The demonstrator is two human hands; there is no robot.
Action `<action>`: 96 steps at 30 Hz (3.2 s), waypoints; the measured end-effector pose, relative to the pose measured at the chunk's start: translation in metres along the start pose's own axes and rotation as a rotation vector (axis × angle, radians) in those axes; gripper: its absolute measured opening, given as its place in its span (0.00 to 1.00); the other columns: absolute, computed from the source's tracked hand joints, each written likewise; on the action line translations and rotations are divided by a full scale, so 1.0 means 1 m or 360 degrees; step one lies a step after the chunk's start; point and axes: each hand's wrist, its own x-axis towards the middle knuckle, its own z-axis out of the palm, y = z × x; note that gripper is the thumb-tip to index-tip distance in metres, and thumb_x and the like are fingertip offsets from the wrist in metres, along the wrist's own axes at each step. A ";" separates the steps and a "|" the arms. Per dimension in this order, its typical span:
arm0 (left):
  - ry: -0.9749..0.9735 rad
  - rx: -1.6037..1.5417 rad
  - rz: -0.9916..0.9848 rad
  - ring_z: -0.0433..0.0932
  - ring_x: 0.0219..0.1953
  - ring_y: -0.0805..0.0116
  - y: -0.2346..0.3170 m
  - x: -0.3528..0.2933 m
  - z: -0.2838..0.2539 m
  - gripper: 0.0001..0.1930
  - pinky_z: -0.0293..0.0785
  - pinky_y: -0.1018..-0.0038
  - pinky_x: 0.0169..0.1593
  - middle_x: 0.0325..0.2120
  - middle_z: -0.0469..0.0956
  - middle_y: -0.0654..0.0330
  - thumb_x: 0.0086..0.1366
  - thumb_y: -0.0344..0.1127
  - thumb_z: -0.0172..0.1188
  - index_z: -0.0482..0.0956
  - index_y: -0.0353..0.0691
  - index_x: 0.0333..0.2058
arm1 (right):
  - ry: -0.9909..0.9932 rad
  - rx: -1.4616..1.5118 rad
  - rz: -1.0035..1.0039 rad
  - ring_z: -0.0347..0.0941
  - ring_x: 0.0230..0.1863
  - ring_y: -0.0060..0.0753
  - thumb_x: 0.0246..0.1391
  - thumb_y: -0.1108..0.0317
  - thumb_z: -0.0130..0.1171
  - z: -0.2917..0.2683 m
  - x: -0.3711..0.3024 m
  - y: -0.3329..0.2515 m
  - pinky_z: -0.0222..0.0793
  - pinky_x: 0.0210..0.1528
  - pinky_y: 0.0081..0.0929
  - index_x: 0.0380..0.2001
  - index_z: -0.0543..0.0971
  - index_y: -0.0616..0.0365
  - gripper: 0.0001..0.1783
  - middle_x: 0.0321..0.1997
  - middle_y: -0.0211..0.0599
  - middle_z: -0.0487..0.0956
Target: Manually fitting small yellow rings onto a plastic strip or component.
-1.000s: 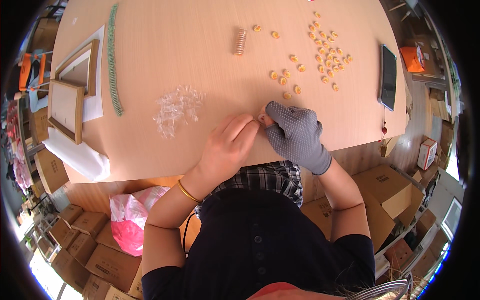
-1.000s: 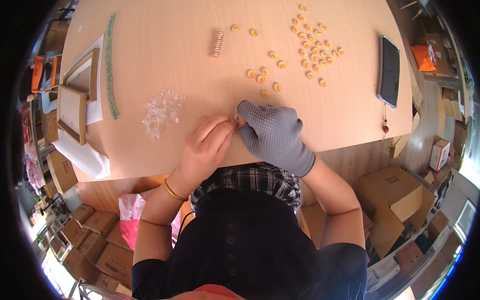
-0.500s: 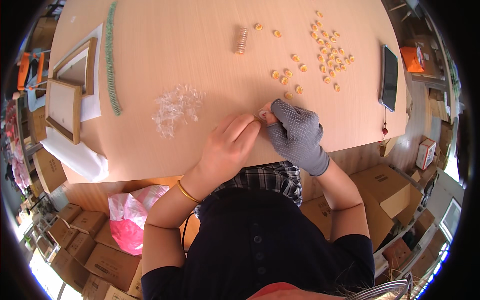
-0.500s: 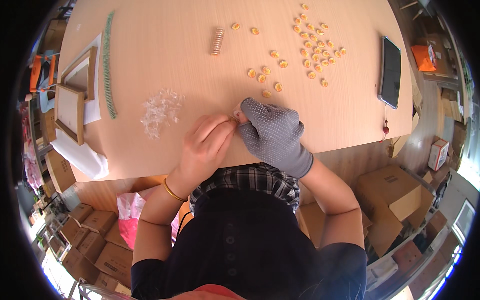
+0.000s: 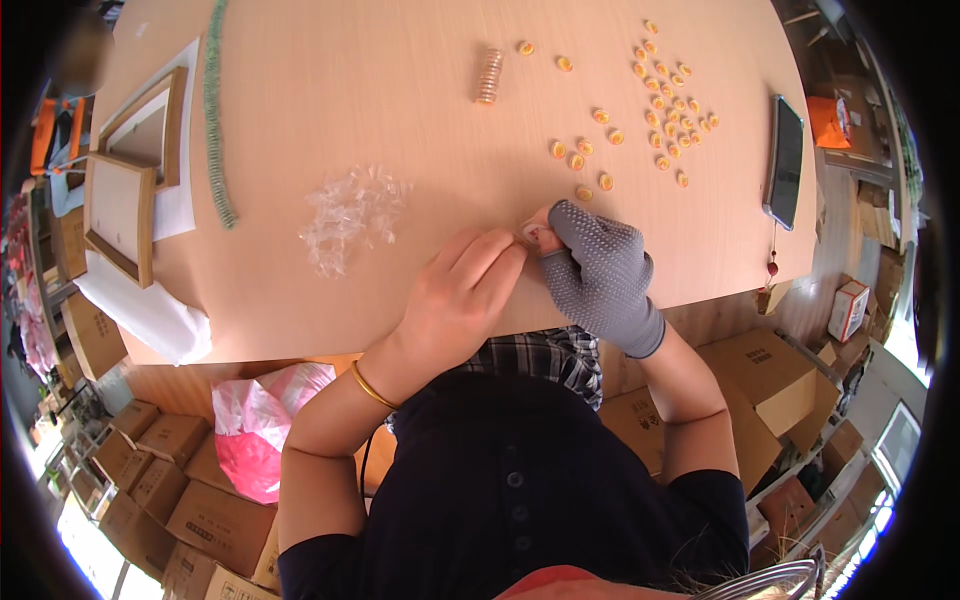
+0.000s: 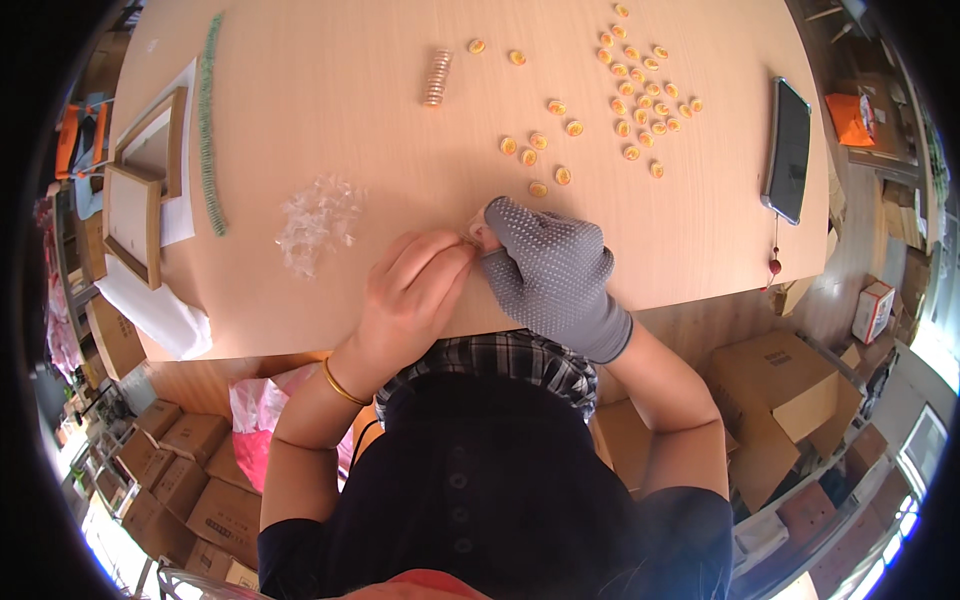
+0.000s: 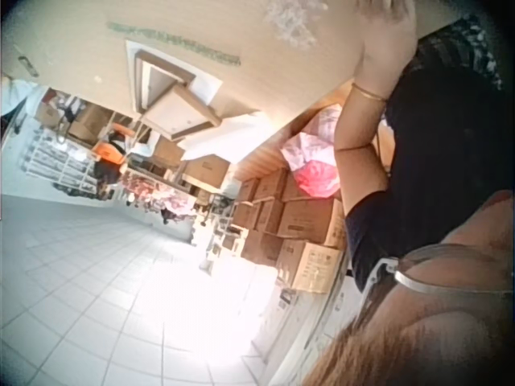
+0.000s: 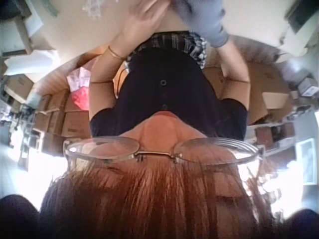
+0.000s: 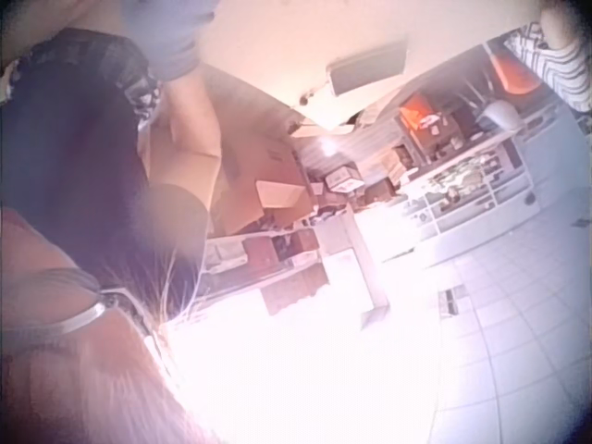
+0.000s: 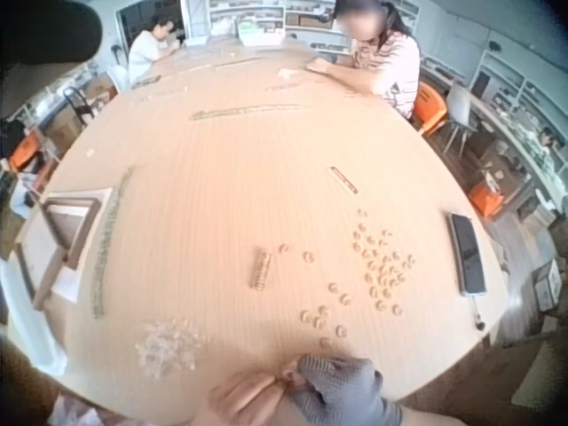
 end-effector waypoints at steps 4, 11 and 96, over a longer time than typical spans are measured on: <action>-0.0037 -0.0007 0.0008 0.81 0.37 0.55 -0.001 0.001 -0.001 0.11 0.80 0.64 0.39 0.39 0.79 0.54 0.56 0.18 0.69 0.81 0.30 0.39 | -0.0038 -0.0072 0.0018 0.80 0.26 0.50 0.64 0.73 0.62 -0.003 0.002 -0.003 0.76 0.29 0.35 0.36 0.80 0.60 0.03 0.28 0.43 0.83; -0.0048 0.0025 0.0070 0.80 0.41 0.57 -0.004 -0.001 0.000 0.16 0.82 0.66 0.43 0.42 0.76 0.53 0.51 0.23 0.64 0.80 0.29 0.42 | -0.0087 -0.0091 0.0031 0.80 0.26 0.50 0.63 0.74 0.62 -0.002 0.003 -0.003 0.77 0.30 0.35 0.35 0.81 0.61 0.02 0.28 0.43 0.83; 0.0174 -0.0207 -0.0541 0.81 0.40 0.56 0.009 -0.009 -0.008 0.08 0.80 0.65 0.43 0.37 0.82 0.58 0.61 0.27 0.71 0.85 0.41 0.39 | 0.0562 0.0053 -0.0109 0.83 0.30 0.49 0.63 0.73 0.65 0.002 -0.041 0.016 0.78 0.32 0.36 0.37 0.81 0.60 0.03 0.29 0.47 0.83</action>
